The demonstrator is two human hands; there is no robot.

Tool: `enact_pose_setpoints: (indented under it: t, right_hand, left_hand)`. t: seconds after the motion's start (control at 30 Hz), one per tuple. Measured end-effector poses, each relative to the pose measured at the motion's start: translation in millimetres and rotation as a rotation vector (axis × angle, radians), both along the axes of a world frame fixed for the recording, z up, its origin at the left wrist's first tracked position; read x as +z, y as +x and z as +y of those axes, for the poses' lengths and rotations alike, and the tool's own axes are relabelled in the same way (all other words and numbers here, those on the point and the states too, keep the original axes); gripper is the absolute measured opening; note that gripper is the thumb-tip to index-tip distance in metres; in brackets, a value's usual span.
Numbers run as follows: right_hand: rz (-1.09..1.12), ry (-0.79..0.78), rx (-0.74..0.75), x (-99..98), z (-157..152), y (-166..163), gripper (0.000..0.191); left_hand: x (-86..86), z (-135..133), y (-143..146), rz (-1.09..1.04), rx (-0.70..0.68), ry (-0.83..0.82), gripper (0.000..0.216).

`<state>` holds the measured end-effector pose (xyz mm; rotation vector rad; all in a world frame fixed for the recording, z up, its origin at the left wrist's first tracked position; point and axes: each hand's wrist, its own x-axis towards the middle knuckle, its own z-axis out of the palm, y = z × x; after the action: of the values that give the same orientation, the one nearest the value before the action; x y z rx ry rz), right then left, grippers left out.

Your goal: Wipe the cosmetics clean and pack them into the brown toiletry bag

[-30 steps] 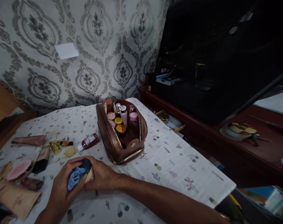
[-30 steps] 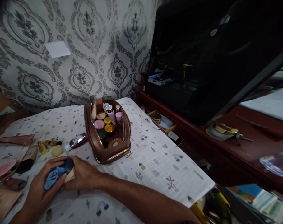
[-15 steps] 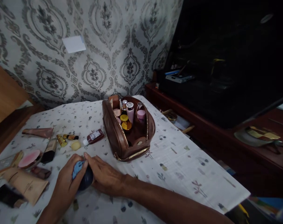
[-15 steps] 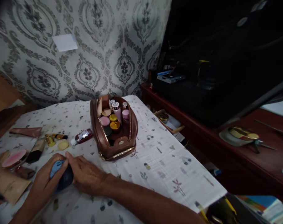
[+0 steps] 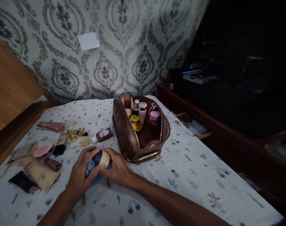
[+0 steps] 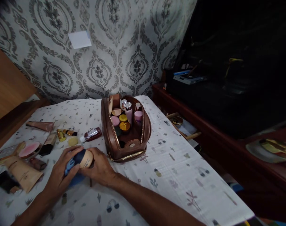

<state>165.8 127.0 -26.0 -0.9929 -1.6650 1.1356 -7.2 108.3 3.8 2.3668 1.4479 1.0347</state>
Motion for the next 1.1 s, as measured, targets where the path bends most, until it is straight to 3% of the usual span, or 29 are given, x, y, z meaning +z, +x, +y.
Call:
enact_pose_setpoints:
  t: [0.17,0.33,0.63,0.9,1.1]
  right_hand:
    - [-0.089,0.091,-0.009,-4.6,-2,-3,0.044]
    - [-0.285,0.196,0.041,-1.8,-7,0,0.045]
    - [-0.433,0.318,0.103,7.3,-14,6,0.048]
    - [-0.298,0.301,0.07,-2.0,-12,3,0.049]
    - [-0.184,0.101,-0.001,-7.1,-5,-2,0.049]
  left_hand:
    - [-8.4,-3,-3,0.281,-0.001,0.157,0.034]
    - [-8.1,-2,1,0.272,0.01,0.148,0.032]
    - [-0.1,4,0,0.009,0.054,-0.224,0.036]
    - [-0.1,5,-3,-0.044,0.085,-0.303,0.044]
    - [-4.3,4,-4,0.016,0.063,-0.159,0.043]
